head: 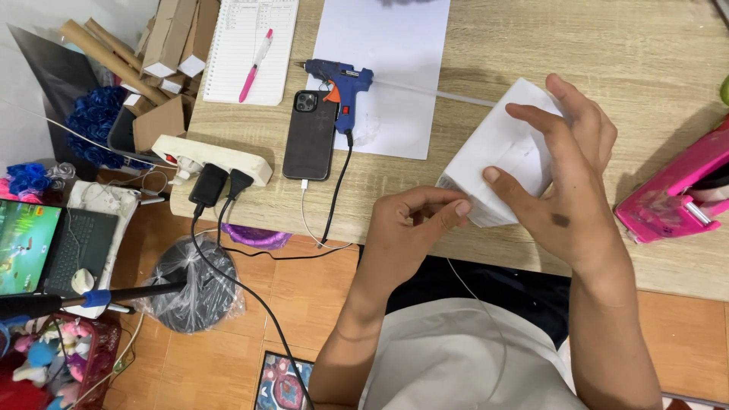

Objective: The person assembles a small white paper box by folding its sides and securing them with tape. They then place a printed sheet of paper inside the box and fold the flaps to close it.

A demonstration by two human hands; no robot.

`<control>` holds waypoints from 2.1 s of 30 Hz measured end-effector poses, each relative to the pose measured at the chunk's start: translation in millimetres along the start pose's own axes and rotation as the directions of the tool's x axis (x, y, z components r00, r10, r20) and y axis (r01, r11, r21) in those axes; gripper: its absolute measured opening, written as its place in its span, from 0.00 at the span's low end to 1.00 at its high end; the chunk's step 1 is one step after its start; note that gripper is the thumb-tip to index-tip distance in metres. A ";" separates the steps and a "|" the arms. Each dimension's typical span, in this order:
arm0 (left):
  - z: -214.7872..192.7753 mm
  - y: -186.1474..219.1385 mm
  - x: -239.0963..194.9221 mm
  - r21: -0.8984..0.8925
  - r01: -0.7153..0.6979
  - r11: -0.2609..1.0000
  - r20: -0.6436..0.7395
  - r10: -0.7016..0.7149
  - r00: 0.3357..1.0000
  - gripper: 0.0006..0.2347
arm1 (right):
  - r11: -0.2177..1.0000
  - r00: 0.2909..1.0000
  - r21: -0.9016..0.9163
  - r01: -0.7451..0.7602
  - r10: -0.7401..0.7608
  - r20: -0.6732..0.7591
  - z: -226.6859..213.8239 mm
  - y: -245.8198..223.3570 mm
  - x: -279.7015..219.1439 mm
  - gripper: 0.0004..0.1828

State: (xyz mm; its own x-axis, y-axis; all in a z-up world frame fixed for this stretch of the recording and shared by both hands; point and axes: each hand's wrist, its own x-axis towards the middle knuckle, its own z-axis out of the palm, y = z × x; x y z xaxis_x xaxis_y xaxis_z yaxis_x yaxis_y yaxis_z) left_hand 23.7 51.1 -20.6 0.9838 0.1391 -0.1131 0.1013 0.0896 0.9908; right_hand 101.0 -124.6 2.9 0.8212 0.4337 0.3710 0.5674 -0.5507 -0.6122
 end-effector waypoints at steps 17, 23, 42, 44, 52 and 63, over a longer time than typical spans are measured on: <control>0.5 8.1 -6.5 0.142 0.008 0.990 -0.036 -0.003 0.999 0.08 | 0.999 1.000 0.043 -0.017 0.017 -0.007 -1.5 -0.3 -1.9 0.31; 3.3 1.9 -4.3 0.152 -0.014 0.988 -0.042 0.021 0.999 0.08 | 0.999 1.000 0.052 -0.011 0.012 -0.002 -2.2 -0.9 -2.4 0.32; 0.2 -4.6 14.9 0.115 -0.005 0.993 0.025 0.002 1.000 0.08 | 0.996 0.993 -0.049 0.073 -0.068 0.096 -11.4 0.3 3.4 0.31; 1.6 1.1 13.4 0.155 -0.002 0.988 0.009 0.001 1.000 0.07 | 0.992 0.990 -0.063 0.113 -0.107 0.088 -11.0 2.5 3.2 0.30; 1.4 4.0 13.0 0.221 -0.007 0.975 -0.012 0.010 1.000 0.10 | 0.991 0.991 -0.093 0.094 -0.084 0.106 -11.8 1.0 3.3 0.34; -9.9 9.9 32.3 0.215 -0.006 0.976 -0.070 0.021 0.997 0.21 | 0.984 0.987 -0.149 0.101 -0.080 0.142 -15.0 -1.3 6.6 0.43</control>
State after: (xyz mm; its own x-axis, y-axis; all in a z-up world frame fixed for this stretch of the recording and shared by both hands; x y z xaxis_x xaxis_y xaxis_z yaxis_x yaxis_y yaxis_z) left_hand 55.0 66.3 -15.1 0.9730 0.2095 -0.0968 0.1250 -0.1258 0.9842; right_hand 106.6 -131.7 16.6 0.7560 0.5731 0.3163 0.6505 -0.6040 -0.4605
